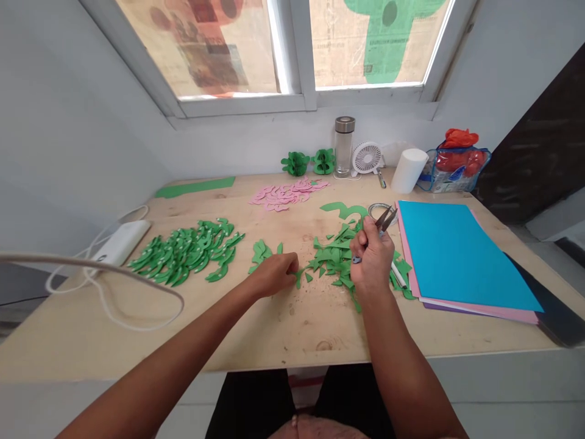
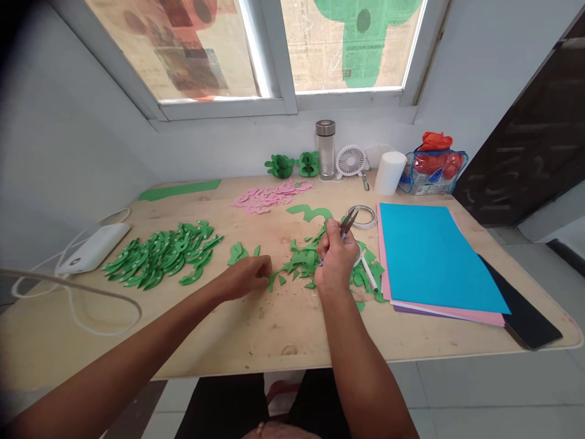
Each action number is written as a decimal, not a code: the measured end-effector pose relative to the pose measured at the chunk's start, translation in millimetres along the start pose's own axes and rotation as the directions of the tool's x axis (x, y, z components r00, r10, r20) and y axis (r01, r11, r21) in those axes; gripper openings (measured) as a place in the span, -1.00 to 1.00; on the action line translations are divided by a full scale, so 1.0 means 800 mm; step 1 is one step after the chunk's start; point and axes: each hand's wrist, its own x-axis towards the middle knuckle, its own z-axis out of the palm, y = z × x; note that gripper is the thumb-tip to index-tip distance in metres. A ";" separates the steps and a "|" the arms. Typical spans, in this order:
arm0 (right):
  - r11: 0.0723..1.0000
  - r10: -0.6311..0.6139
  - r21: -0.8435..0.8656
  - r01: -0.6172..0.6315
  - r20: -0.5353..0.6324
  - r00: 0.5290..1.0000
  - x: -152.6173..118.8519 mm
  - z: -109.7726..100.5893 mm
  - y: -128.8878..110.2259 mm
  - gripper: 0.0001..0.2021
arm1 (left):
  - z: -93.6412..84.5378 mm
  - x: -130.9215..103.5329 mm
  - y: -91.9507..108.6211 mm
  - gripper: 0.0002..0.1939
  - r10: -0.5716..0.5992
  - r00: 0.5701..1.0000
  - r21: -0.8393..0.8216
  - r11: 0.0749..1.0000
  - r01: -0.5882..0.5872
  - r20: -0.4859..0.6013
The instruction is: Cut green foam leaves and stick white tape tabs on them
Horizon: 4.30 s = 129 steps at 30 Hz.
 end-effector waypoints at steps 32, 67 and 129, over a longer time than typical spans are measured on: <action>0.999 -0.033 0.035 0.034 -0.037 0.999 0.004 0.001 0.004 -0.72 | 0.031 0.018 0.042 -0.70 -0.001 0.947 -0.410 0.901 -0.138 -0.320; 0.995 -0.100 -0.037 0.096 -0.131 0.986 0.023 -0.008 0.015 -0.69 | 0.061 0.017 0.093 -0.78 -0.070 0.964 0.145 0.983 0.110 -0.256; 0.978 -0.156 -0.155 0.138 -0.109 0.982 -0.052 -0.058 -0.035 -0.64 | 0.116 -0.071 0.103 -0.52 0.294 0.916 0.202 0.948 -0.245 -0.273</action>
